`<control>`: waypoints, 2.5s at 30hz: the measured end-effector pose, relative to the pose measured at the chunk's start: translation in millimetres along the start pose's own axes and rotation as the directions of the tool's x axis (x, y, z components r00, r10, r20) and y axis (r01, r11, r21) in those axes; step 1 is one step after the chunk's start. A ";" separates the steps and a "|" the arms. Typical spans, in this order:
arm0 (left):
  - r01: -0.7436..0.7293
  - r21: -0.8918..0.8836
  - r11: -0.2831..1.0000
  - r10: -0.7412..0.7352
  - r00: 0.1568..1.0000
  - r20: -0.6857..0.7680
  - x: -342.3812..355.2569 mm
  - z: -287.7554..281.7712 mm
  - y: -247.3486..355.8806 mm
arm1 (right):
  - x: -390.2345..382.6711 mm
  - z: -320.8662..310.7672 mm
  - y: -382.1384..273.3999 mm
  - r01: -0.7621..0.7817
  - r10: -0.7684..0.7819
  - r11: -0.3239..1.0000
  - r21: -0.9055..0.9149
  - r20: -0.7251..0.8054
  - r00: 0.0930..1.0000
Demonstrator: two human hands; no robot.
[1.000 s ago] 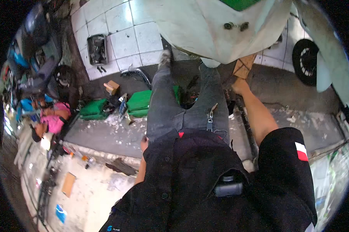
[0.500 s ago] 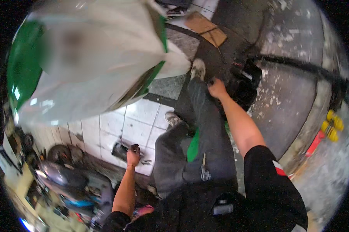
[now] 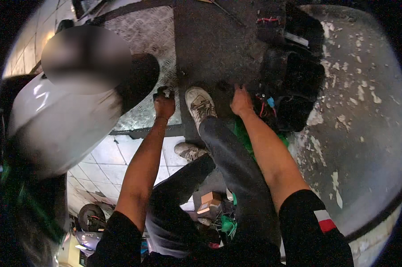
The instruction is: The person removes the front fairing panels from a scooter by hand, disconnects electrical wire connectors, and strips the wires using pliers.
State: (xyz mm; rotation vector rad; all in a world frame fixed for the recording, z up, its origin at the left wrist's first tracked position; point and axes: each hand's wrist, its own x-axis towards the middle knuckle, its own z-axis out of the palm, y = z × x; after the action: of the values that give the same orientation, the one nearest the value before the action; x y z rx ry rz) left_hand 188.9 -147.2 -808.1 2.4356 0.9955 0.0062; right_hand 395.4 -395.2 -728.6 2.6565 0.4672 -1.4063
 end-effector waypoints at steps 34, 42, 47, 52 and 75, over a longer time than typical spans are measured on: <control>-0.236 -0.425 0.874 0.321 0.937 0.139 -11.3 -364.0 289.9 | -235.0 -221.1 -134.1 -0.306 -0.377 -0.279 0.910 0.189 0.907; -0.314 -0.267 0.911 0.339 0.939 0.053 68.4 -497.0 306.5 | -194.2 -322.1 -257.8 -0.292 -0.159 -0.178 0.940 0.265 0.951; 0.065 -0.341 0.938 -0.022 0.991 0.129 81.3 -548.0 309.0 | -32.0 -369.3 -354.0 -0.062 -0.086 0.095 0.994 0.071 0.994; 0.349 -0.360 0.865 -0.270 0.929 0.252 69.3 -546.0 305.6 | 145.3 -378.0 -465.6 0.289 -0.242 0.674 0.680 -0.167 0.956; 0.836 -0.352 0.422 -0.628 0.549 0.551 -64.4 -497.5 293.2 | 82.9 -375.3 -126.4 0.085 -0.001 0.967 -0.241 0.330 0.944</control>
State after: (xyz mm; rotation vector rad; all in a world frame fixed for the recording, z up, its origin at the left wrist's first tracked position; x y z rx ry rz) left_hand 239.7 -142.6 -229.2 1.1887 1.5551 -0.3590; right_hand 696.0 -171.2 -576.3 2.1717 0.6225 -1.6373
